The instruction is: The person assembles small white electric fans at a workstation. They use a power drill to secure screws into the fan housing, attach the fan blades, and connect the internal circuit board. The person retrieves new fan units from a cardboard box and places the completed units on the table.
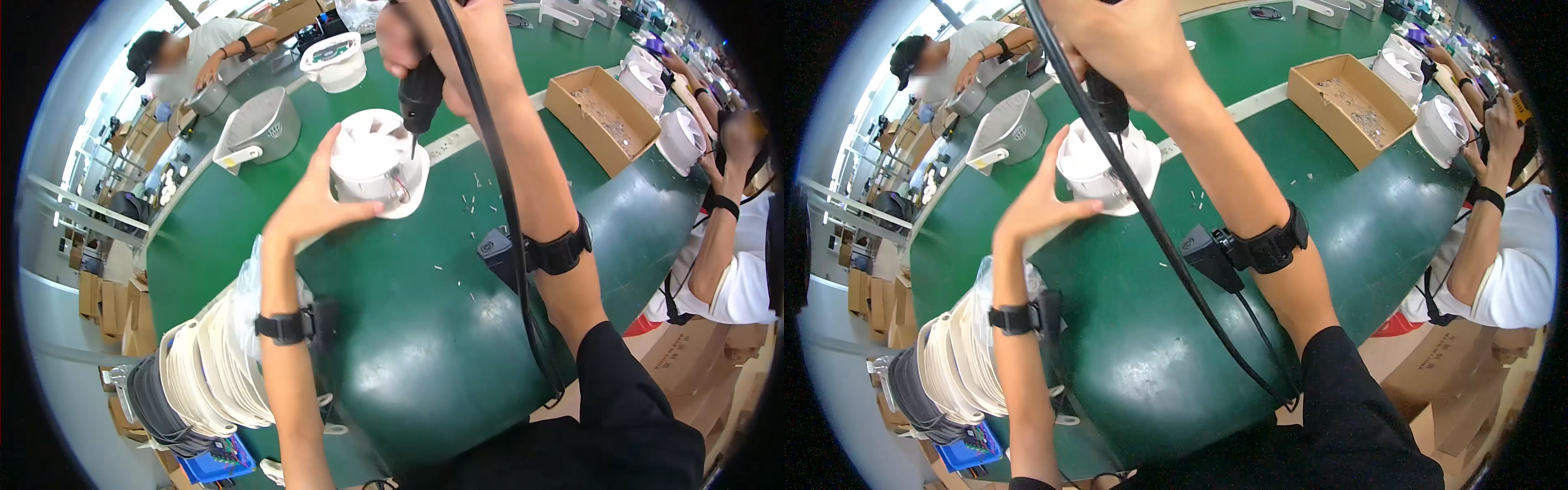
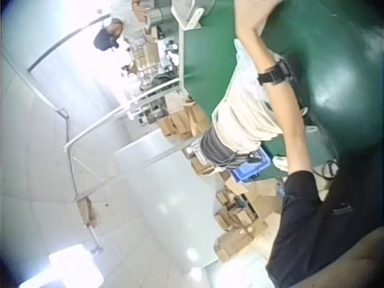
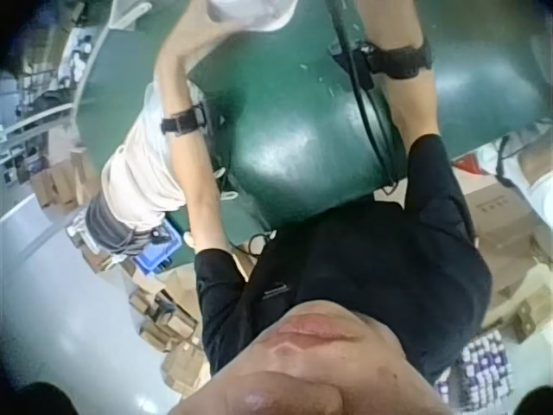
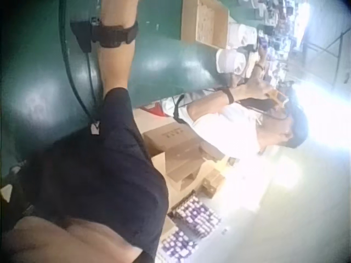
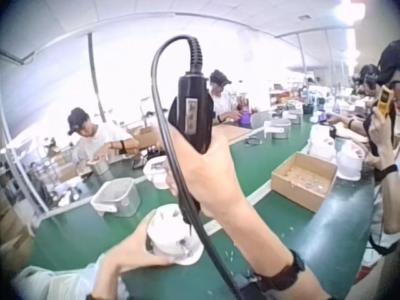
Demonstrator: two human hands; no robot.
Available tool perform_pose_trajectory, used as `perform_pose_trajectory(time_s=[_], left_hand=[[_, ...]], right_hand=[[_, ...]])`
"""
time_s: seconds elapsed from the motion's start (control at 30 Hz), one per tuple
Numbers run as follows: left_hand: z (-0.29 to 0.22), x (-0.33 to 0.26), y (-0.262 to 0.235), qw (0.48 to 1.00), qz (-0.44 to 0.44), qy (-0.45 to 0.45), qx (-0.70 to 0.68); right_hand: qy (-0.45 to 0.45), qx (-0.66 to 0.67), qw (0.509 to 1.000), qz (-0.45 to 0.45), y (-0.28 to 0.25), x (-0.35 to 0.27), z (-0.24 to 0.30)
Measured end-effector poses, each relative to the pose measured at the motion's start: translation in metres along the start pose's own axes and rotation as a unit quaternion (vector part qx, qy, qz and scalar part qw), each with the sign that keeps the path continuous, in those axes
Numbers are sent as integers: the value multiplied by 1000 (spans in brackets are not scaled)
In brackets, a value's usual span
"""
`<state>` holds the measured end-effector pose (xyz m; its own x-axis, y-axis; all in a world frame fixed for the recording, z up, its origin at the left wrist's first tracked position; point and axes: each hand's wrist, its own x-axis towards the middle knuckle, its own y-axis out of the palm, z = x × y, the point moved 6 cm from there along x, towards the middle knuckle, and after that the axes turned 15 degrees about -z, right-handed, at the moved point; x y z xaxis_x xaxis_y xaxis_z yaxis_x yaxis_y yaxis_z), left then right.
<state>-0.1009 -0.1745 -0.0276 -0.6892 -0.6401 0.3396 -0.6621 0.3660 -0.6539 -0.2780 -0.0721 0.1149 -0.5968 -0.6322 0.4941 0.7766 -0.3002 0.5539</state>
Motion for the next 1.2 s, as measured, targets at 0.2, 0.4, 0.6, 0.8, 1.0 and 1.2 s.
perform_pose_trajectory(time_s=[0.2, 0.4, 0.6, 0.8, 1.0, 1.2], left_hand=[[-13, 44, -2, 993, 32, -38, 103], [-10, 41, 4, 982, 35, -93, 161], [-4, 38, 3, 987, 6, -98, 124], [-6, 41, 5, 986, 16, -104, 130], [-6, 42, 3, 986, 19, -99, 133], [-8, 40, 2, 986, 17, -104, 127]], right_hand=[[-37, -98, 992, -71, 3, -14, -8], [-43, -125, 990, -53, 13, -11, -27], [-32, -182, 982, -39, 18, -15, -31], [-55, -199, 976, -65, 17, -13, -27], [-62, -179, 981, -48, 15, -9, -30], [-62, -161, 984, -48, 15, -8, -32]])
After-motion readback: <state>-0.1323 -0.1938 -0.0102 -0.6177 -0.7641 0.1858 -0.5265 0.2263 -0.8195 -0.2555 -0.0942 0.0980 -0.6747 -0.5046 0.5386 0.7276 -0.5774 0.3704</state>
